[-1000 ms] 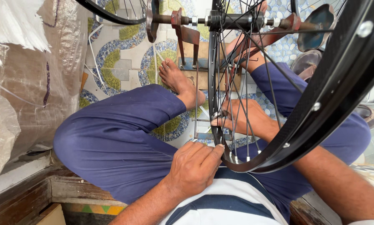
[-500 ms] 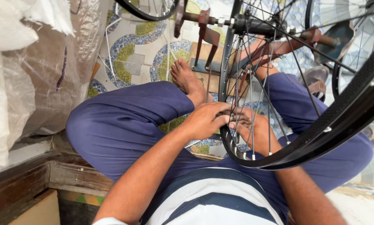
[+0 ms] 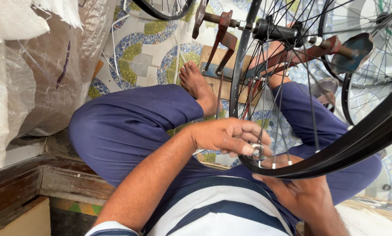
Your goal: The person replaces spokes and realigns a bicycle wheel rim using a truing stand while sitting on the floor. They handle individual spokes, thread them through the hub and rim, and rotate the wheel to check alignment.
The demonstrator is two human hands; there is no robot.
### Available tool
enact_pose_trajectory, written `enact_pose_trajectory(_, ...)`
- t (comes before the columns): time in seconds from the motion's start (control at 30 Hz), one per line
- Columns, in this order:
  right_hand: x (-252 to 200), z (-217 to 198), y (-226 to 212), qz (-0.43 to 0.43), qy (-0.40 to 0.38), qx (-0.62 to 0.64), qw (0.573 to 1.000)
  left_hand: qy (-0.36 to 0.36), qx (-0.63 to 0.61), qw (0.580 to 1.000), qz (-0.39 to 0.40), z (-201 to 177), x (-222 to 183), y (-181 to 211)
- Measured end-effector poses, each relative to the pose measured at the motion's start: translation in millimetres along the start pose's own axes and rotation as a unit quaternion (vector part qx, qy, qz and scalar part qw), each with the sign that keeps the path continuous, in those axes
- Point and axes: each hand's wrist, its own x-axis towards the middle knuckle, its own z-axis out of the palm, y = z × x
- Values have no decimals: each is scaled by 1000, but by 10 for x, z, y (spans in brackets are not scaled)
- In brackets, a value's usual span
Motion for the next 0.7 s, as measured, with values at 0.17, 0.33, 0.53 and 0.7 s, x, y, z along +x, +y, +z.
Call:
enact_pose_trajectory(0.17,-59,-13,-117,-52,86,-78,992,-16,-114,993,26,143,-1,-82)
enact_pose_trajectory(0.33,-92,-25,39,-35,69,-9,997,24,-50,997,57,104,54,-205)
enact_pose_trajectory(0.53,79,-42,438,15,21,36,999,275,461,844,-28,96,155,-172)
enact_pose_trajectory(0.7,159,83,564,88,5,-62,994,370,563,734,-85,94,330,-300)
